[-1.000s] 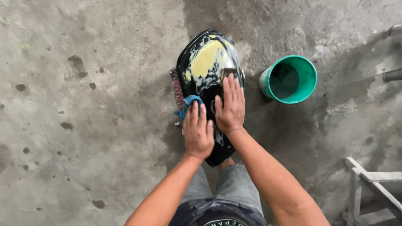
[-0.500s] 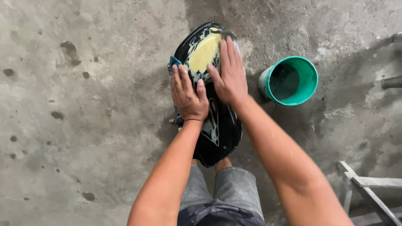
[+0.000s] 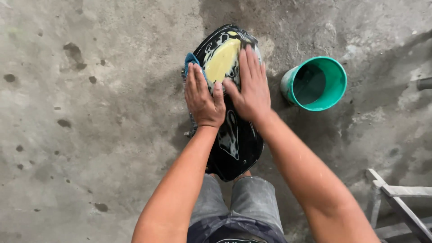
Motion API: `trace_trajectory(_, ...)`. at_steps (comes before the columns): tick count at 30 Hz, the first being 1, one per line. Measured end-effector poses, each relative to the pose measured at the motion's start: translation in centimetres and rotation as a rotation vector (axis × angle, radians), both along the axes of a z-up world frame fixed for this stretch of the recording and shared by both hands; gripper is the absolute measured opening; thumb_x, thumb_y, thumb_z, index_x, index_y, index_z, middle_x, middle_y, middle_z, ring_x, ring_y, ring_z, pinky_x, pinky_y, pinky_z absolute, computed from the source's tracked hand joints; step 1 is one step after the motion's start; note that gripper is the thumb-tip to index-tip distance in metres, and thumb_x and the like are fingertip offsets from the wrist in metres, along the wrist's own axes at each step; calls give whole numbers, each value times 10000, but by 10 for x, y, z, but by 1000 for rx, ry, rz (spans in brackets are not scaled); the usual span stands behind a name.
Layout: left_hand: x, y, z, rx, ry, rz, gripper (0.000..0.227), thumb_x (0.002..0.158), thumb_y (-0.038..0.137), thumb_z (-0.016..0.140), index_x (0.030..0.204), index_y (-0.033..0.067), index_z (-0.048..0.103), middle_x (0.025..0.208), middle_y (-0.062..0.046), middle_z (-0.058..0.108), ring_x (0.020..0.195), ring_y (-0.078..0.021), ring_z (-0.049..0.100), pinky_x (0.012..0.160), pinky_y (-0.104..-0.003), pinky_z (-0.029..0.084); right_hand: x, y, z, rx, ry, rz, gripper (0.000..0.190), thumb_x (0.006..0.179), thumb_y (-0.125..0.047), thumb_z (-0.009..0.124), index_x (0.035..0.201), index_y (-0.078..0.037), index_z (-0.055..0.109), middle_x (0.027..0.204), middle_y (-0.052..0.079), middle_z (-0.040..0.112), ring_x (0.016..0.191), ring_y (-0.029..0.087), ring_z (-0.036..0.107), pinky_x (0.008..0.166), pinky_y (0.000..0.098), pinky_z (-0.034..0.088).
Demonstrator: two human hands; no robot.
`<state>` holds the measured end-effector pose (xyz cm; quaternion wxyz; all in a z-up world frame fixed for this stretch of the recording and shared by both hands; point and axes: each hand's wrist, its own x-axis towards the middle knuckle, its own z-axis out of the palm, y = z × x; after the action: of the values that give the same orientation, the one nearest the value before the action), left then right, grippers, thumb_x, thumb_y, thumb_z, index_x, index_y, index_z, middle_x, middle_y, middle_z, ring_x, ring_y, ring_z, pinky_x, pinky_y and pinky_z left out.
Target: The person wipes a large metal sheet and a motorcycle fuel tank using a blue cloth and a sponge. They repeatedly dip the cloth into a green bucket of water, wring it out, and scrub the surfaces in a workshop area.
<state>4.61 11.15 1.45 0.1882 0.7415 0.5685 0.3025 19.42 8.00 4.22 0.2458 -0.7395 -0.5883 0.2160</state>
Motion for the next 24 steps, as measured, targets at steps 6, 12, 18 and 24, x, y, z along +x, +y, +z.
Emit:
trace_trajectory(6, 6, 4, 3, -19, 35, 10, 712, 1088, 500, 393, 1595, 2, 362, 1644, -221, 389, 1512, -412, 407, 1268, -511, 308, -23, -48, 12, 48, 16, 1, 798, 1049, -426, 574, 1638, -5, 239, 1722, 238, 209, 1617, 407, 192, 1303, 550, 149)
trace_trajectory(12, 7, -3, 7, -51, 53, 3, 706, 1104, 491, 372, 1607, -3, 347, 1659, -216, 364, 1535, -414, 373, 1278, -532, 273, -14, -44, 17, -51, 29, 11, 802, 1012, -399, 550, 1628, 4, 233, 1707, 245, 205, 1586, 416, 181, 1260, 563, 135)
trace_trajectory(18, 8, 2, 2, -58, 82, 12, 715, 1097, 518, 363, 1603, 13, 358, 1656, -214, 370, 1517, -409, 391, 1258, -523, 299, 6, 20, -4, 40, 31, -39, 778, 1083, -481, 525, 1651, -29, 246, 1737, 206, 209, 1635, 379, 198, 1336, 534, 149)
trace_trajectory(24, 7, 2, 3, -63, 76, 24, 709, 1094, 514, 363, 1609, 27, 361, 1654, -199, 373, 1516, -403, 391, 1251, -527, 301, -36, -71, 17, -62, 21, -26, 828, 1027, -477, 523, 1632, -2, 219, 1713, 237, 189, 1598, 416, 172, 1271, 554, 115)
